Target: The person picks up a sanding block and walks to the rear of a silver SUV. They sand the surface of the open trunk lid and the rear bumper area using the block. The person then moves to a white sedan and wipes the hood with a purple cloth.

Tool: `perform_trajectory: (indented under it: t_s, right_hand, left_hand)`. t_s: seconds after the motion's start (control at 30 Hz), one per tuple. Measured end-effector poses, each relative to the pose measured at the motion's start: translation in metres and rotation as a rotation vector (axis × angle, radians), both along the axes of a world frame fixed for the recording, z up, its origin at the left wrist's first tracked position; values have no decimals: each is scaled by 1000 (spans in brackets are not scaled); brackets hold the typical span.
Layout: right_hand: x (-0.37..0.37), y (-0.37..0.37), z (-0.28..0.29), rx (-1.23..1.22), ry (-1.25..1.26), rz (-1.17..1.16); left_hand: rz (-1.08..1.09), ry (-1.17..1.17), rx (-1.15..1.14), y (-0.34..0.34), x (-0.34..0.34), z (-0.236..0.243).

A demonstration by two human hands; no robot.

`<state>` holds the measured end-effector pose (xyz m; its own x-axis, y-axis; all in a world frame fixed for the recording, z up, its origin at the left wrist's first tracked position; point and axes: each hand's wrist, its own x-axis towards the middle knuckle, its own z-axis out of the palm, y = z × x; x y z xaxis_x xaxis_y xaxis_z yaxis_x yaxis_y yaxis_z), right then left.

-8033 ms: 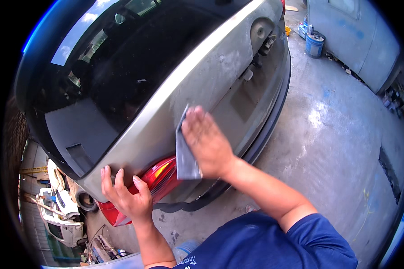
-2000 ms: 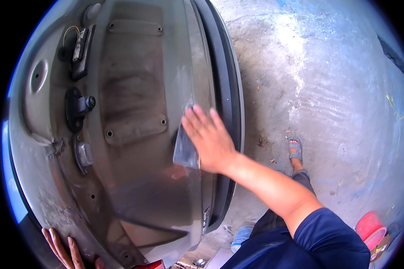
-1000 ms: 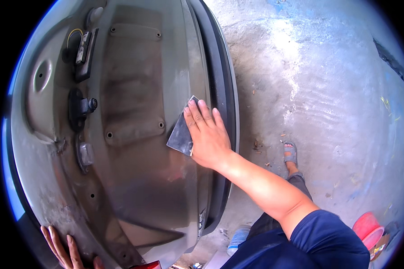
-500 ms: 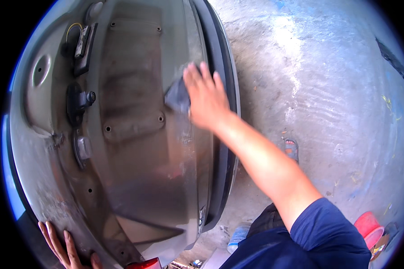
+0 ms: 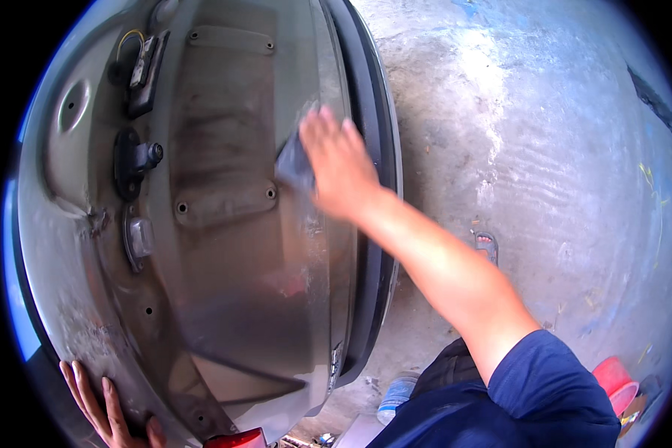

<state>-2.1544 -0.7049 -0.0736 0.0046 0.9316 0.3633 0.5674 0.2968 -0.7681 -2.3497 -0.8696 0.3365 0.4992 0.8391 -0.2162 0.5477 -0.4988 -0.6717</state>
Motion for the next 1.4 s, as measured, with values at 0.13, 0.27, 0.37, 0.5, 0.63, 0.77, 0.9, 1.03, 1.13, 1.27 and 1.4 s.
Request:
perform_trajectory:
  t_s: [0.13, 0.27, 0.37, 0.5, 0.63, 0.77, 0.9, 1.03, 1.13, 1.27, 1.4]
  right_hand:
    - [-29, -116, -1, 53, -19, 218]
    - [0, -41, 2, 33, 2, 166]
    - [-3, -37, 3, 30, -46, 106]
    - [-32, -134, 0, 61, -41, 263]
    - [-16, -90, 4, 52, 61, 242]
    - [-18, -67, 5, 59, 164, 151]
    - [-39, -151, -2, 11, 59, 342]
    - [-20, -79, 3, 73, 179, 178]
    - [-25, -97, 5, 77, 206, 192]
    - [-47, -167, -8, 103, 56, 293]
    - [-24, -97, 3, 77, 231, 188]
  left_hand:
    - [12, -12, -4, -6, -1, 0]
    - [1, -7, -3, -2, 2, -1]
    - [-36, -14, -7, 2, 2, -3]
    - [-30, -9, -9, -3, 4, -3]
    - [-25, 1, 0, -2, 5, -4]
    - [-47, 0, -4, 0, 4, -3]
    - [-35, 1, -11, -3, 5, -3]
    - [-46, -1, -15, 1, 5, -6]
    - [-60, -1, -2, 1, 5, -3]
    - [-45, -8, -3, -4, 7, -5]
    - [-65, 11, 3, 2, 8, -5]
